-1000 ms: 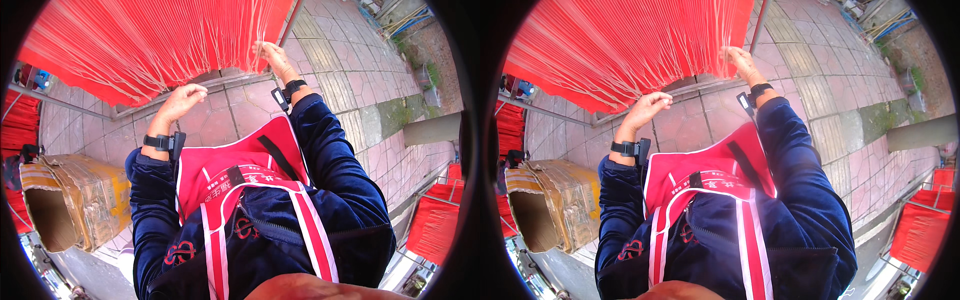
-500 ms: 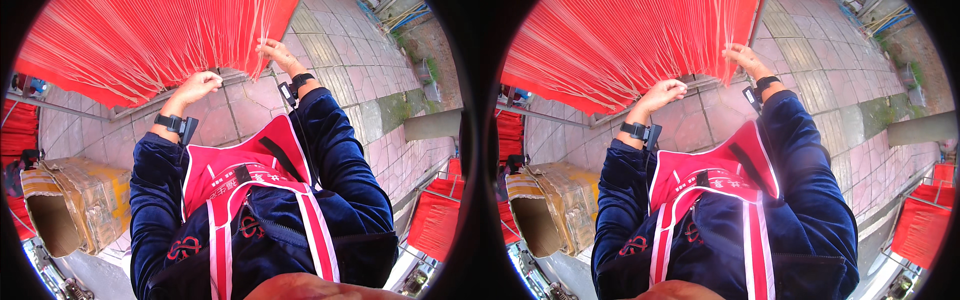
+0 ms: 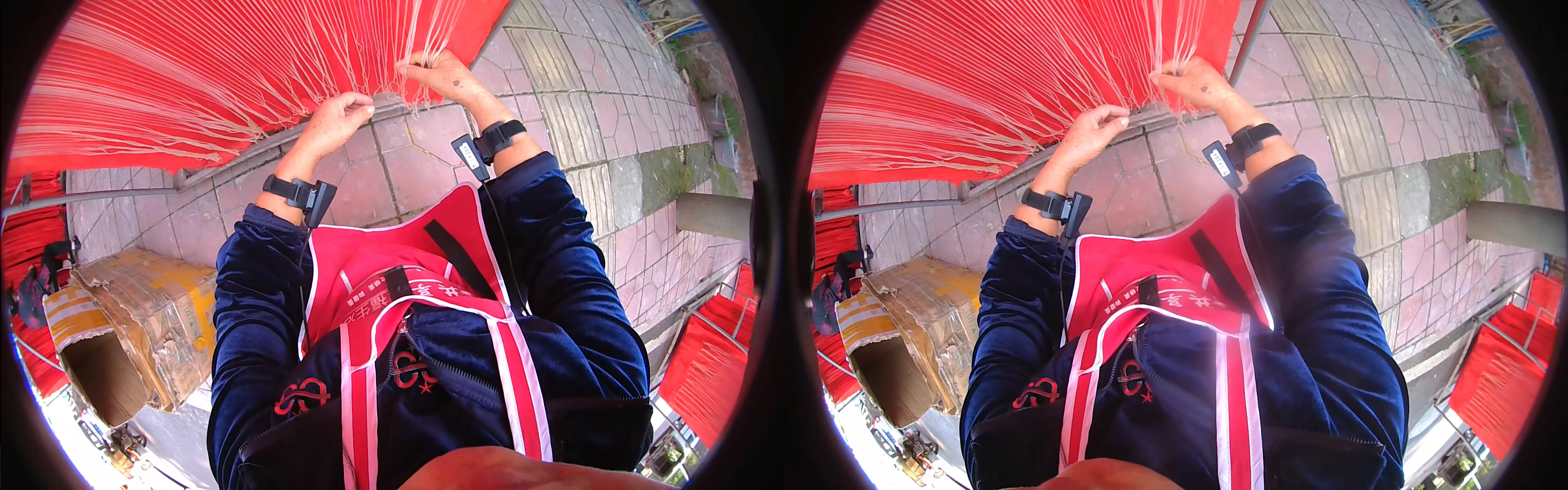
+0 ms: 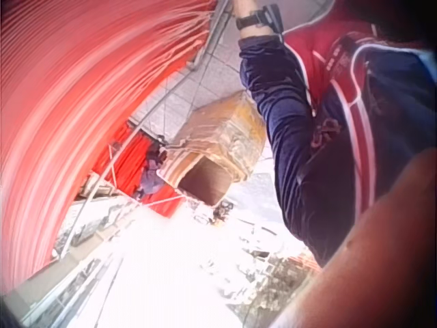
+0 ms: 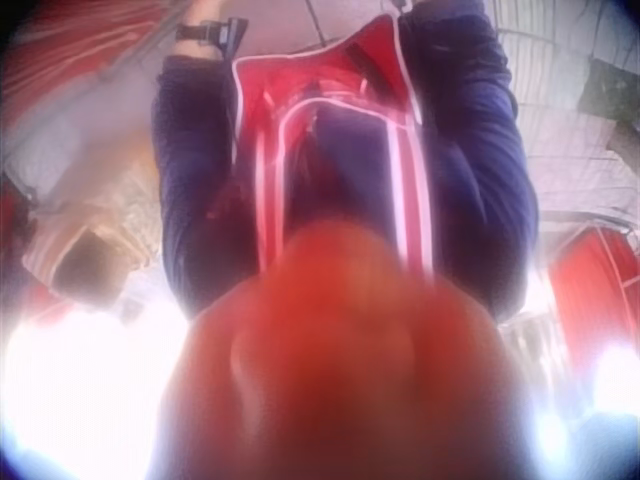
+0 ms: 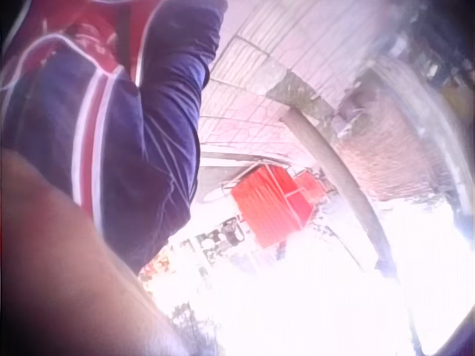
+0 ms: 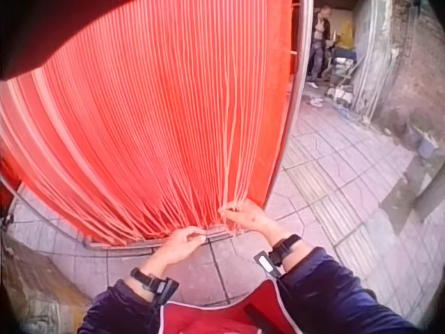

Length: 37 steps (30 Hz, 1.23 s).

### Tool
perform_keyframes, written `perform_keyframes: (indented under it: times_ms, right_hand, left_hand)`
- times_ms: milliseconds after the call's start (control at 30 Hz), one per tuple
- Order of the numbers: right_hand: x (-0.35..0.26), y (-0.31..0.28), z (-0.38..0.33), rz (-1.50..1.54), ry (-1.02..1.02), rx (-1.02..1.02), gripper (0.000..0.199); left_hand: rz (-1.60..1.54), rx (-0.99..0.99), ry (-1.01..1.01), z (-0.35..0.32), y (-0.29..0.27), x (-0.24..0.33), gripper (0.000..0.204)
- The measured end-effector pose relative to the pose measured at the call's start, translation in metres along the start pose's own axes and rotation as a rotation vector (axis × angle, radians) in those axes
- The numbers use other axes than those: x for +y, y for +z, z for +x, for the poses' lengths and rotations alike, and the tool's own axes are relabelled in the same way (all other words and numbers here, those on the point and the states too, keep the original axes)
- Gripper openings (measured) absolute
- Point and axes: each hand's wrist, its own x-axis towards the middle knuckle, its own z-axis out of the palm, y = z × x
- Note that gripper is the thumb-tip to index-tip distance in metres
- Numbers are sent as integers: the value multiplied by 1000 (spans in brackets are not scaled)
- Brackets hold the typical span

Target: The person ties red threads together on a metal frame, then lifts and rotates the frame to adjust the threads. They place bamboo sticks into slots along the top edge of the frame to secure the threads.

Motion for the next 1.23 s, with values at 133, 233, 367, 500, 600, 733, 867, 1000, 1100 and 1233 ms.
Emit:
perform_keyframes:
  times_ms: [133, 233, 367, 500, 600, 733, 867, 1000, 1100, 1233]
  right_hand:
    - [-20, 1, -12, 142, 18, -183, 28]
    - [-32, 5, -23, 267, -2, -223, 29]
    - [-33, 8, -33, 382, 16, -152, 29]
    - [-25, 7, -38, 378, 127, -42, 29]
    - [-20, 6, -40, 375, 141, -64, 32]
    - [-18, 8, -38, 432, 121, -56, 29]
    - [-17, 8, -35, 450, 100, -51, 31]
    - [-13, 8, -33, 505, 93, -49, 30]
    - [-8, 6, -30, 589, 102, -71, 30]
    - [-2, 4, -27, 649, 115, -67, 32]
  left_hand:
    - [-39, 136, 116, 6, 9, 7, 50]
    - [-1, 180, 285, 10, 17, 7, 52]
    - [-123, -39, 157, 13, 17, 2, 46]
    - [-216, -139, 114, 6, 17, 4, 29]
    - [-276, -163, 94, 1, 17, 8, 29]
    - [-340, -201, 27, 0, 15, 6, 28]
    - [-345, -204, -25, 2, 17, 1, 28]
    - [-220, -155, 41, 5, 19, -4, 25]
    - [-192, -162, 45, 6, 17, -7, 24]
    - [-254, -248, 43, 6, 12, -5, 25]
